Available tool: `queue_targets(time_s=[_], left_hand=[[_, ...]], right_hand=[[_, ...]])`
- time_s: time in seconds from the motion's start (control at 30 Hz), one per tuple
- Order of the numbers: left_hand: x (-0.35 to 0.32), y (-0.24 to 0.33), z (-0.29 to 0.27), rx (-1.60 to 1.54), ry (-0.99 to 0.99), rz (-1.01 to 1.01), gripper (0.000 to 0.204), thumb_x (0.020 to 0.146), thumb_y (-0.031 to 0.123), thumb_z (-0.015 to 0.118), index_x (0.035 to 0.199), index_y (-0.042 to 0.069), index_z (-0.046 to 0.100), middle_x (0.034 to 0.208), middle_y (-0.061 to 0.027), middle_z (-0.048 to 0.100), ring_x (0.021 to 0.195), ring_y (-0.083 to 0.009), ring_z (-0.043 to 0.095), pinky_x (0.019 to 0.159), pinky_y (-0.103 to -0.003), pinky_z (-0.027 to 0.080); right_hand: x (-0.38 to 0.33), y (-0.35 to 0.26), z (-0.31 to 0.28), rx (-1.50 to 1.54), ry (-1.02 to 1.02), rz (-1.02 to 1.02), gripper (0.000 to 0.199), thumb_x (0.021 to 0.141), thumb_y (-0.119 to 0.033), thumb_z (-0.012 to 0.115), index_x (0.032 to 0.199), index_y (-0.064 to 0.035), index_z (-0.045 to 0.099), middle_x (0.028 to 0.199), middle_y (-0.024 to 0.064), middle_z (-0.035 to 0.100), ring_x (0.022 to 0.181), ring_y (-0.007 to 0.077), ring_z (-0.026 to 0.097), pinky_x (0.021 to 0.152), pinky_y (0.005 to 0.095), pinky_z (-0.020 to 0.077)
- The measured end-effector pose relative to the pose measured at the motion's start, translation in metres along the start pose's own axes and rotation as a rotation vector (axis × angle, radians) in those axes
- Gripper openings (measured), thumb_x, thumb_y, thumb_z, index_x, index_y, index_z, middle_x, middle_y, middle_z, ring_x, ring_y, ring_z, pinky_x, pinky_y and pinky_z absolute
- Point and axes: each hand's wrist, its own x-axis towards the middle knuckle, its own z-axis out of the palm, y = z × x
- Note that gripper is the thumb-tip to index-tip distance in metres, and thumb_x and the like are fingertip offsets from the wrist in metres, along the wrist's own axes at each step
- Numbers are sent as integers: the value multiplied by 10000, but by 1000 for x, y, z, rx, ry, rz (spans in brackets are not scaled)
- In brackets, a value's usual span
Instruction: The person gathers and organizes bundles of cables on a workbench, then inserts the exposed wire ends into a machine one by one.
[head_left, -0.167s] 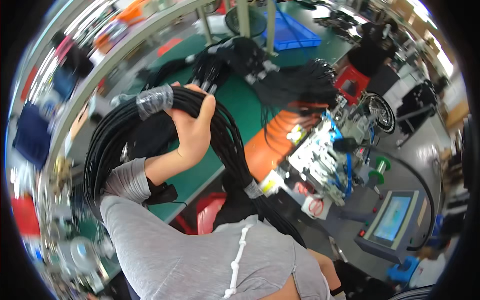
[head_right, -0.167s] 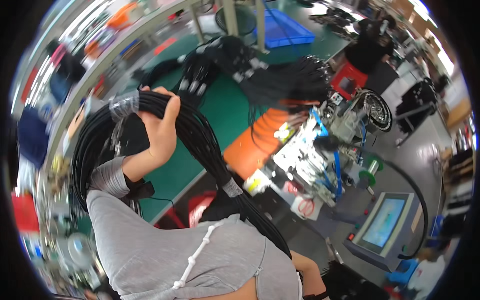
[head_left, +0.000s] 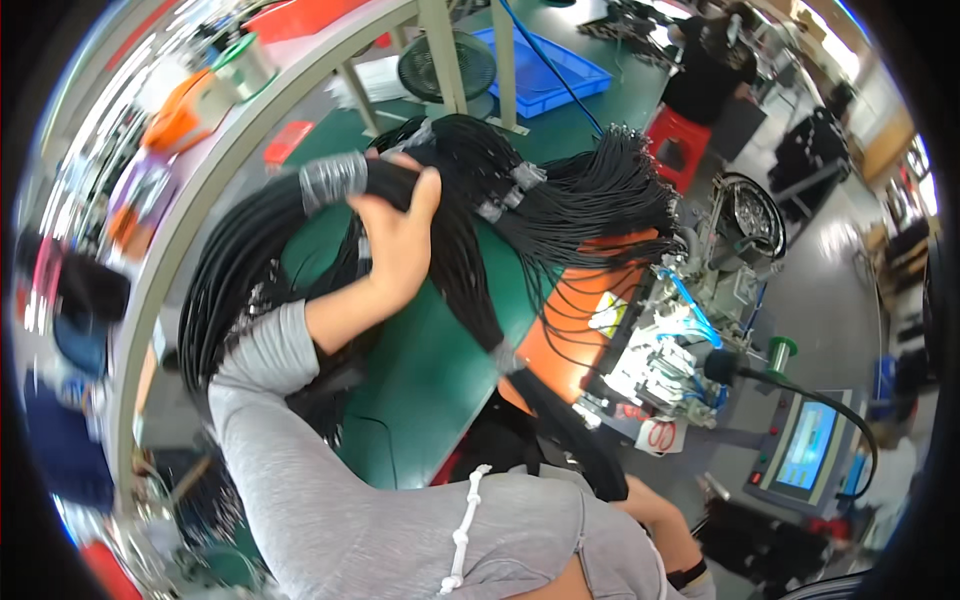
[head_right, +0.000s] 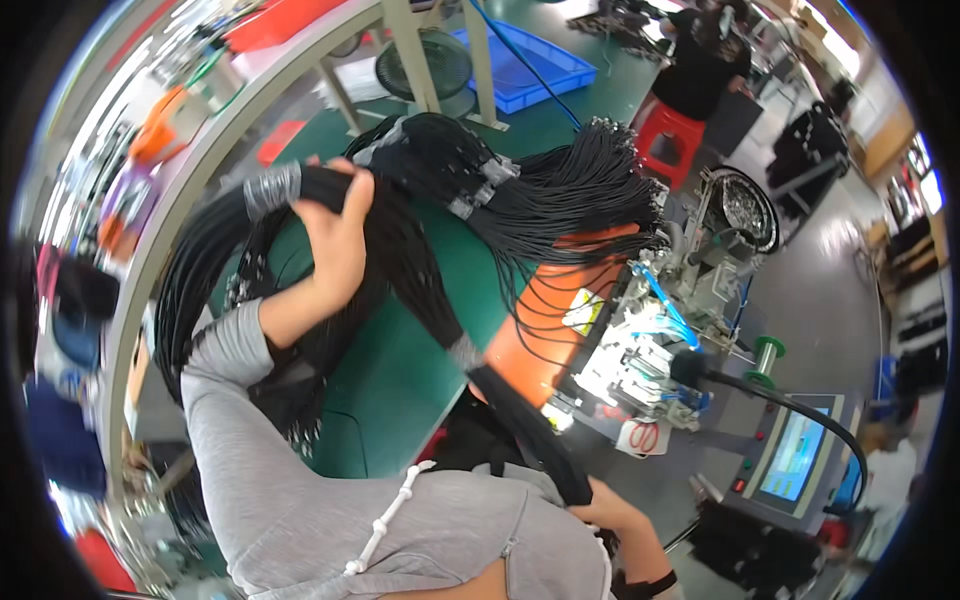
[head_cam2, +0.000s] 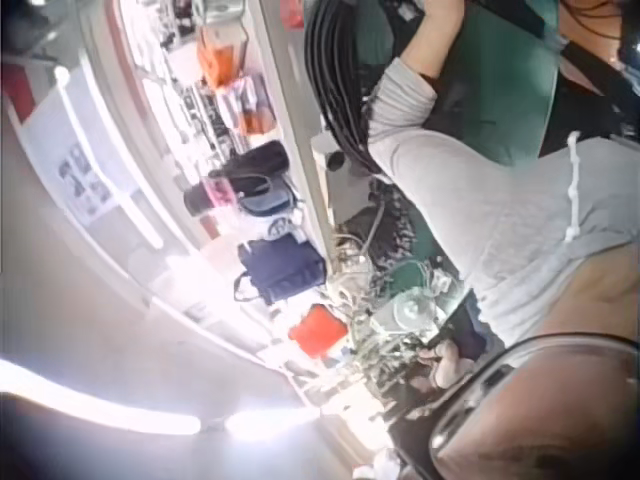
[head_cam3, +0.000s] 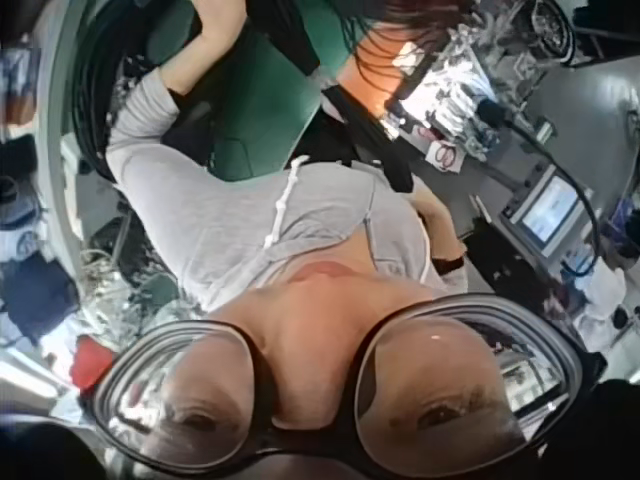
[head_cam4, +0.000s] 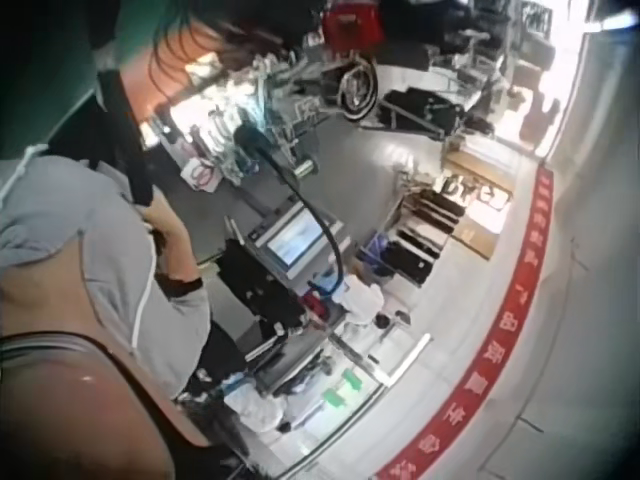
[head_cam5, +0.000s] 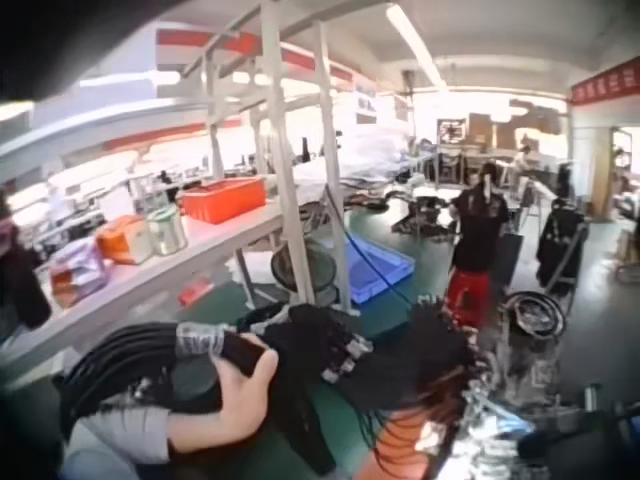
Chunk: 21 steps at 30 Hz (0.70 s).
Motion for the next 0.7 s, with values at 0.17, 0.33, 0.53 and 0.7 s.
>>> queue_targets(time_s=[0.17, 0.33, 0.53, 0.7], left_hand=[[148, -100, 2, -69, 202, 53, 245, 865, 193, 702, 905, -25, 596, 918, -73, 610, 858, -171, 563, 825, -331, 452], [144, -247, -95, 264, -127, -573, 468, 882, 300, 669, 1128, -85, 567, 1104, -132, 629, 1010, -183, 577, 884, -336, 445], [-44, -259, -143, 287, -194, -713, 462, 867, 197, 686, 1246, -18, 532, 1110, -84, 621, 967, -164, 595, 826, -272, 481], [-152, -226, -112, 211, -240, -986, 392, 899, 201, 637, 1206, -14, 523, 919, -34, 589, 753, -88, 536, 664, -238, 469]], right_hand=[[104, -153, 24, 234, 320, -114, 504, 725, -82, 692, 1182, -10, 493, 789, 36, 570, 637, 102, 555, 561, 276, 474], [227, -152, 6, 292, 531, -139, 621, 737, -122, 699, 1283, 13, 436, 868, 118, 625, 719, 189, 627, 647, 308, 507], [153, -75, 23, -349, 767, -597, 448, 824, -120, 671, 1236, 7, 549, 1025, 182, 677, 924, 257, 664, 811, 282, 500], [45, 128, 33, 398, 1333, -144, 174, 939, -158, 550, 866, -17, 621, 721, 21, 578, 641, 98, 544, 597, 237, 428]])
